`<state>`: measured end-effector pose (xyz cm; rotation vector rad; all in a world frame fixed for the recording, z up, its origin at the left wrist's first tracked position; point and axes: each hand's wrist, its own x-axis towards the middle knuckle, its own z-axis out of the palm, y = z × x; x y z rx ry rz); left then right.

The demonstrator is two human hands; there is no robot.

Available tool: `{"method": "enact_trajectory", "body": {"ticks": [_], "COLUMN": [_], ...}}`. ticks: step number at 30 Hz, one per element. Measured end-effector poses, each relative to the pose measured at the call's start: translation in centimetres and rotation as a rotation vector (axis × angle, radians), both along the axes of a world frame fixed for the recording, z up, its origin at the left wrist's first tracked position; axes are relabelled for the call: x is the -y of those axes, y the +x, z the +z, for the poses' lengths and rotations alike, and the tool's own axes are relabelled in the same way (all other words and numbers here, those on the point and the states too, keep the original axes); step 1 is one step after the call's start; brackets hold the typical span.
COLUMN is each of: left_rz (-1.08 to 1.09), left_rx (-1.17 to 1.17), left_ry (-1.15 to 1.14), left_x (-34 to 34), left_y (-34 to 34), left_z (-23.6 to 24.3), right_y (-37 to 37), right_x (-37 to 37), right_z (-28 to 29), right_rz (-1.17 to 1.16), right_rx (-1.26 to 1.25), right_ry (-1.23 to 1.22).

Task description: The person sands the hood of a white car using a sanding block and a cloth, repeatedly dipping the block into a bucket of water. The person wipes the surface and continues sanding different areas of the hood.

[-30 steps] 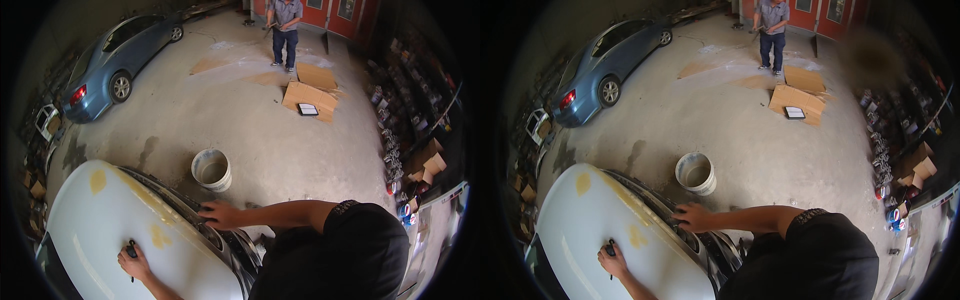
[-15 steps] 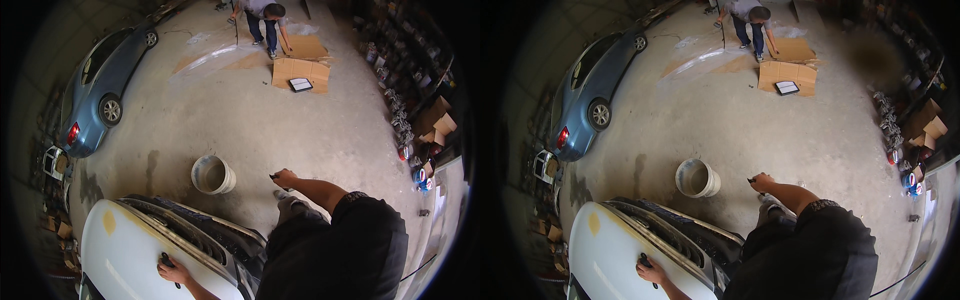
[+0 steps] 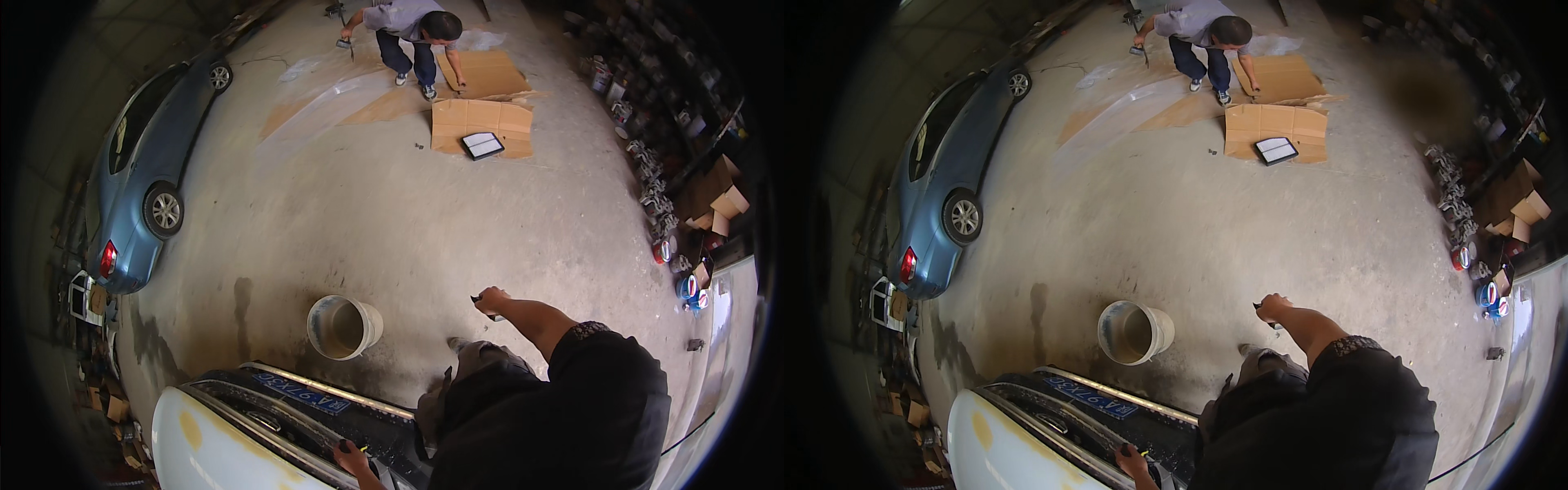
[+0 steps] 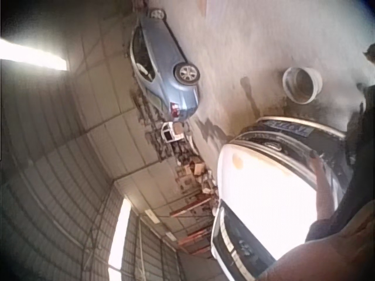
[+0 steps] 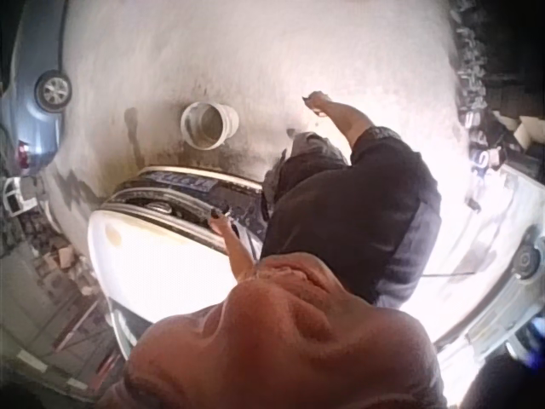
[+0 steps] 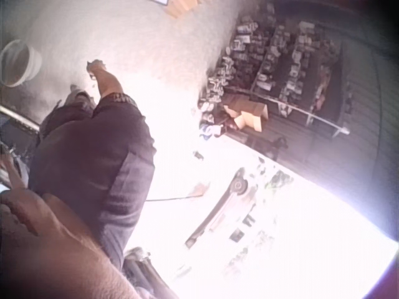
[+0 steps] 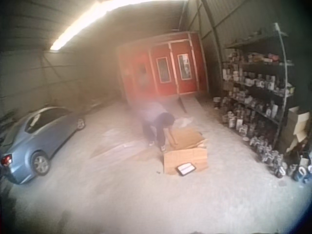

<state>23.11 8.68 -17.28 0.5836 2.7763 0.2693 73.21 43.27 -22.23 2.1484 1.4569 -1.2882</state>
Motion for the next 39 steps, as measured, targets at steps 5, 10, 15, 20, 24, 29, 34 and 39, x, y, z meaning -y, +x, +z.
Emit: {"method": "enact_trajectory", "body": {"ticks": [5,10,15,20,24,29,34,39], "left_rz": [0.202,0.31,0.169,-0.23,-0.375,-0.14,-0.216,-0.242], "left_rx": [0.156,0.352,0.555,0.403,0.383,0.697,0.682,0.639], "left_ry": [-0.13,-0.16,-0.053,-0.126,-0.207,0.046,0.057,-0.004], "left_x": [-2.2,-6.8,-13.5,-20.2,-23.4,-24.5,-24.1,-25.2], "left_y": [-1.3,-6.2,-11.0,-13.5,-14.4,-14.8,-14.5,-12.2], "left_z": [-2.1,-5.6,-10.8,-15.1,-18.0,-21.4,-21.5,-19.6], "right_y": [-0.5,-3.0,-6.0,-8.1,-8.7,-10.6,-14.1,-11.9], "right_x": [-1.1,-1.8,-3.7,-4.0,-3.3,-4.7,-10.1,-16.0], "right_z": [-2.1,-3.7,0.2,3.4,2.5,3.0,4.0,-6.0], "right_rz": [-0.004,0.028,-0.062,-0.18,-0.202,-0.151,-0.032,0.328], "right_rx": [0.073,-0.002,-0.026,0.04,0.06,0.139,0.159,0.043], "right_ry": [-0.022,-0.022,0.056,0.101,0.031,-0.012,-0.015,-0.021]}}
